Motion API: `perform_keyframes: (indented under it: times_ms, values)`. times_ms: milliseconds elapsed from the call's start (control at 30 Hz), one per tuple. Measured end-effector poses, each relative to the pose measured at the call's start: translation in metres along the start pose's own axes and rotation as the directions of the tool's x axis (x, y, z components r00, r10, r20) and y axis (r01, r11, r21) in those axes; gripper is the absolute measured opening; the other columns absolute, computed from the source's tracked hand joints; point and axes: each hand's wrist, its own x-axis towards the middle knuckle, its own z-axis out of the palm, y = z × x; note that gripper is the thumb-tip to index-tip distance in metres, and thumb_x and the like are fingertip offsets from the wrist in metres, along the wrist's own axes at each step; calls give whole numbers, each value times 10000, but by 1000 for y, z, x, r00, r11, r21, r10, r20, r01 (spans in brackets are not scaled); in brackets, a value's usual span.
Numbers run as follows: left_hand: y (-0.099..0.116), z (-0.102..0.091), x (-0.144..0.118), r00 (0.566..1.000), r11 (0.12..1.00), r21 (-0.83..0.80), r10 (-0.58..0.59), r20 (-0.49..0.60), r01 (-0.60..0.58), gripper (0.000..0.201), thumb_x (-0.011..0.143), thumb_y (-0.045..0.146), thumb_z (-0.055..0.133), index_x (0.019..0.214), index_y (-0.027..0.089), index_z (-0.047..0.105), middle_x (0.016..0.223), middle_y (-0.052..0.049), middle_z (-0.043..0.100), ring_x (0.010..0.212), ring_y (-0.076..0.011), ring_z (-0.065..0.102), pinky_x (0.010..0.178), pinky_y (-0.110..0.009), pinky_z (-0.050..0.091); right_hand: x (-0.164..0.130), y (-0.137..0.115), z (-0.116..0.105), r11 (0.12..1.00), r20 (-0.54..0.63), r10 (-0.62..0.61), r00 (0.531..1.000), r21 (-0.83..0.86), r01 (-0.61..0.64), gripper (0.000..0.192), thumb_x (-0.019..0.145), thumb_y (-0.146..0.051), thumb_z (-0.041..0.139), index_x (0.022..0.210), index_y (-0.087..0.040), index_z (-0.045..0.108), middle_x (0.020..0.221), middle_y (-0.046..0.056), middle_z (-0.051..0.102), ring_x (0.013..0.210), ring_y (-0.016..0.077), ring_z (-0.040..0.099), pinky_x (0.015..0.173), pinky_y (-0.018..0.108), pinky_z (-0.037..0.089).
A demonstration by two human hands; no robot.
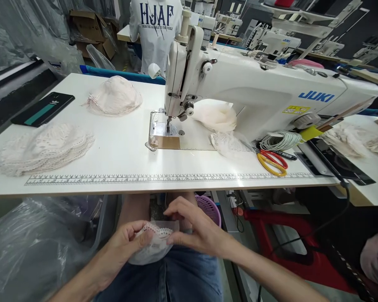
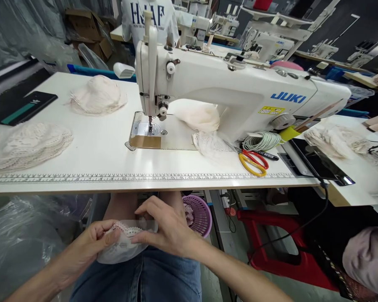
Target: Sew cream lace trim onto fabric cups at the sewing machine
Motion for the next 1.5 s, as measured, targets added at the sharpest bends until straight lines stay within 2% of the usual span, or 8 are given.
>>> perform_keyframes:
  times_ms: [233, 400, 533, 667, 800, 967, 1167, 1500]
  values:
    - [3, 9, 11, 994, 983, 149, 107, -4, -106, 323, 814, 412, 619, 1018, 169, 683, 876, -33, 695, 845, -179, 591, 817, -240, 428, -5, -5, 33, 879, -237, -240, 941, -465, 107, 137, 913, -265, 478, 887, -157, 557, 899, 61, 548, 771, 153, 476, 664, 284, 395]
    - [4, 10, 14, 998, 990, 133, 49, -43, -43, 358, 762, 419, 672, 1006, 157, 687, 832, -34, 690, 824, -194, 587, 753, -245, 436, -2, 1, 30, 990, -275, -135, 952, -63, 122, 112, 912, -182, 419, 842, -162, 504, 844, 49, 521, 786, 141, 497, 677, 259, 414]
    - [4, 13, 18, 997, 990, 143, -3, -81, 14, 376, 750, 478, 660, 918, 146, 708, 753, -28, 673, 758, -181, 571, 693, -234, 421, 1, 7, 22, 949, -201, -89, 975, 281, 145, 144, 936, -216, 386, 820, -174, 460, 769, 23, 530, 713, 118, 525, 648, 228, 434]
    - [9, 17, 19, 995, 982, 181, -38, -97, 55, 427, 707, 529, 675, 830, 122, 719, 705, -37, 670, 657, -153, 544, 607, -215, 396, -8, 33, 6, 969, -81, -231, 969, -106, 222, 175, 861, -101, 356, 780, -177, 491, 653, -3, 500, 611, 112, 486, 564, 209, 365]
    - [15, 17, 18, 994, 972, 222, -68, -80, 84, 447, 706, 540, 672, 840, 117, 727, 702, -57, 686, 690, -174, 563, 634, -224, 410, -42, 71, -22, 818, -77, 10, 997, -573, -53, 222, 757, -16, 385, 755, -169, 546, 592, -7, 489, 525, 118, 437, 485, 226, 252]
    - [13, 16, 26, 992, 979, 167, -110, -68, 120, 430, 713, 539, 668, 815, 123, 713, 691, -41, 666, 667, -155, 543, 625, -221, 397, -68, 63, -30, 809, -189, 83, 978, -560, -177, 213, 864, -67, 388, 850, -145, 586, 718, 47, 571, 574, 134, 509, 485, 228, 288]
    - [12, 26, 33, 991, 990, 57, -131, -33, 133, 360, 753, 462, 673, 872, 124, 715, 675, -19, 646, 608, -106, 490, 584, -194, 358, -33, 14, -4, 939, -225, -211, 951, -315, 134, 124, 922, -239, 475, 939, -178, 582, 820, 27, 538, 674, 100, 503, 560, 194, 360]
    - [9, 29, 31, 986, 987, -29, -161, -43, 160, 372, 751, 439, 684, 941, 121, 714, 737, -57, 678, 710, -161, 552, 675, -237, 408, -29, 36, 7, 852, -171, -204, 964, -515, 89, 146, 920, -145, 346, 848, -149, 472, 769, 33, 483, 625, 129, 433, 505, 231, 295]
